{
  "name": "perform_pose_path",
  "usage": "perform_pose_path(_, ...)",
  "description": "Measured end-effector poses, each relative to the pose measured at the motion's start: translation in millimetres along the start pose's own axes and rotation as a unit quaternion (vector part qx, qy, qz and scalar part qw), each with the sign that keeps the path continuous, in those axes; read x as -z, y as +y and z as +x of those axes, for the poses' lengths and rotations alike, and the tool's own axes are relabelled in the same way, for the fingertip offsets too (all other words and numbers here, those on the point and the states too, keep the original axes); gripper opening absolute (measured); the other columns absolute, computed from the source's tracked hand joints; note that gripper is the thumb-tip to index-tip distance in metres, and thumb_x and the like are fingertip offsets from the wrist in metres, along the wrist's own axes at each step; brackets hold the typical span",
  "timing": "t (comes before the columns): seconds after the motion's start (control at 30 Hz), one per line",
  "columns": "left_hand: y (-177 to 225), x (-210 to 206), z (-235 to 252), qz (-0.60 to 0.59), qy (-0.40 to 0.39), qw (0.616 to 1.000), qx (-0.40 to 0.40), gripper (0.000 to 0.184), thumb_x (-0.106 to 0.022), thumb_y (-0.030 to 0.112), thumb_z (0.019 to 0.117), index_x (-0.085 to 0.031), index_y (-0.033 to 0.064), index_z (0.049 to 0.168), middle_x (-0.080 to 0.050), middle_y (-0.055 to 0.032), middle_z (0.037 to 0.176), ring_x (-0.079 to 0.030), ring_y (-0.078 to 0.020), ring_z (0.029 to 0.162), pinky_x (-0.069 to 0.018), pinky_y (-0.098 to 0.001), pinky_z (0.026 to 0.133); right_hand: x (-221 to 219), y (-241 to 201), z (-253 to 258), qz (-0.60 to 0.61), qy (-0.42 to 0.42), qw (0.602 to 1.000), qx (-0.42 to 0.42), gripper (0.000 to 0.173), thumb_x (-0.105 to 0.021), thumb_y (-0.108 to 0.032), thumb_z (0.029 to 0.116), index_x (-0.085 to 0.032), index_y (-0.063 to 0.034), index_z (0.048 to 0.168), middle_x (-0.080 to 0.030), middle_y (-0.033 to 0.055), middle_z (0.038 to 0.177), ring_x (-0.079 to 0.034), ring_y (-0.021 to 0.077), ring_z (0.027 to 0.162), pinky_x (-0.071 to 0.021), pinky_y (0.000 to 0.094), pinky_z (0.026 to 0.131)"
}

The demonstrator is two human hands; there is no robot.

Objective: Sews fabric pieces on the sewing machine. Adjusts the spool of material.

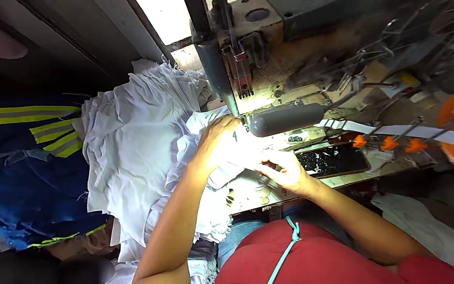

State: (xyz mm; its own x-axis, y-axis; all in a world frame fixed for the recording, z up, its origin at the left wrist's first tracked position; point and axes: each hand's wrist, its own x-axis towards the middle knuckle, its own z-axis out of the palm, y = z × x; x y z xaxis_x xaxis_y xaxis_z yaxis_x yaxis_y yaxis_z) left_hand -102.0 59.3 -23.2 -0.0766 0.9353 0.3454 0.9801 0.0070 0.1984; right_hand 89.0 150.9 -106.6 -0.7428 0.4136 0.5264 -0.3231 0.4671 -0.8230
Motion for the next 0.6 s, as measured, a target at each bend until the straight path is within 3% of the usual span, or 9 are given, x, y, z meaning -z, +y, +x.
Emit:
perform_pose_path(0.1,-19.8,-15.8,10.2,0.030,0.162,0.986,-0.020,0.024,-0.054,-0.005,0.0954,-0.074,-0.0029,0.108,-0.073,-0.0218,0.112,-0.071,-0.0385,0.105,-0.0533,-0.0517,0.094,0.6,-0.4,8.9,-0.013,0.005,1.000,-0.004,0.017,-0.063,-0.011,0.0984,-0.072,0.0027,0.096,-0.070,0.0058,0.084,-0.064,0.0042,0.073,-0.0556,0.0197,0.070)
perform_pose_path(0.17,-25.9,-13.3,3.7,0.047,0.224,0.973,-0.026,0.025,-0.051,-0.002,0.0963,-0.074,-0.0009,0.105,-0.074,-0.0185,0.110,-0.070,-0.0349,0.104,-0.0513,-0.0482,0.094,0.9,-1.0,12.2,-0.010,0.005,1.000,-0.012,0.015,-0.063,-0.010,0.0979,-0.071,0.0022,0.096,-0.068,0.0050,0.082,-0.063,0.0036,0.070,-0.0554,0.0189,0.067)
perform_pose_path(0.23,-29.4,4.3,-13.7,0.000,0.163,0.987,0.004,0.026,-0.051,0.005,0.0974,-0.071,-0.0020,0.112,-0.072,-0.0187,0.112,-0.068,-0.0345,0.109,-0.0489,-0.0526,0.098,1.4,-2.7,15.1,-0.010,0.002,1.000,-0.022,0.014,-0.063,-0.011,0.0977,-0.071,0.0012,0.095,-0.067,0.0034,0.080,-0.062,0.0025,0.068,-0.0547,0.0178,0.065)
perform_pose_path(0.33,-47.7,19.0,-36.4,-0.086,0.014,0.996,0.025,0.028,-0.055,0.014,0.0903,-0.069,-0.0014,0.108,-0.066,-0.0182,0.123,-0.059,-0.0350,0.121,-0.0428,-0.0571,0.104,3.2,-4.7,17.2,-0.006,-0.009,1.000,-0.026,0.011,-0.065,-0.010,0.0955,-0.070,0.0002,0.092,-0.065,0.0034,0.080,-0.061,0.0037,0.067,-0.0535,0.0187,0.063)
perform_pose_path(0.43,-54.3,15.7,-48.5,-0.093,-0.015,0.996,-0.010,0.027,-0.058,0.018,0.0857,-0.069,-0.0009,0.101,-0.060,-0.0194,0.134,-0.052,-0.0360,0.133,-0.0378,-0.0560,0.112,4.5,-8.2,18.6,-0.016,-0.027,0.999,-0.036,0.012,-0.068,-0.012,0.0939,-0.069,-0.0008,0.091,-0.064,0.0040,0.081,-0.059,0.0042,0.066,-0.0524,0.0190,0.061)
perform_pose_path(0.5,-48.0,14.3,-55.0,-0.090,0.007,0.996,-0.027,0.020,-0.056,0.014,0.0902,-0.069,-0.0003,0.093,-0.064,-0.0175,0.126,-0.055,-0.0334,0.128,-0.0380,-0.0524,0.112,4.6,-12.3,16.0,-0.032,-0.037,0.998,-0.048,0.013,-0.069,-0.014,0.0935,-0.070,-0.0015,0.091,-0.064,0.0020,0.077,-0.058,0.0022,0.065,-0.0507,0.0178,0.061)
perform_pose_path(0.6,-24.4,26.7,-66.6,-0.077,0.031,0.996,-0.037,0.024,-0.049,0.012,0.0960,-0.068,-0.0027,0.093,-0.069,-0.0149,0.096,-0.065,-0.0284,0.104,-0.0455,-0.0472,0.104,-1.4,-20.5,8.5,-0.069,-0.036,0.997,-0.028,0.017,-0.065,-0.015,0.0958,-0.073,-0.0001,0.092,-0.068,0.0051,0.079,-0.063,0.0054,0.071,-0.0533,0.0221,0.067)
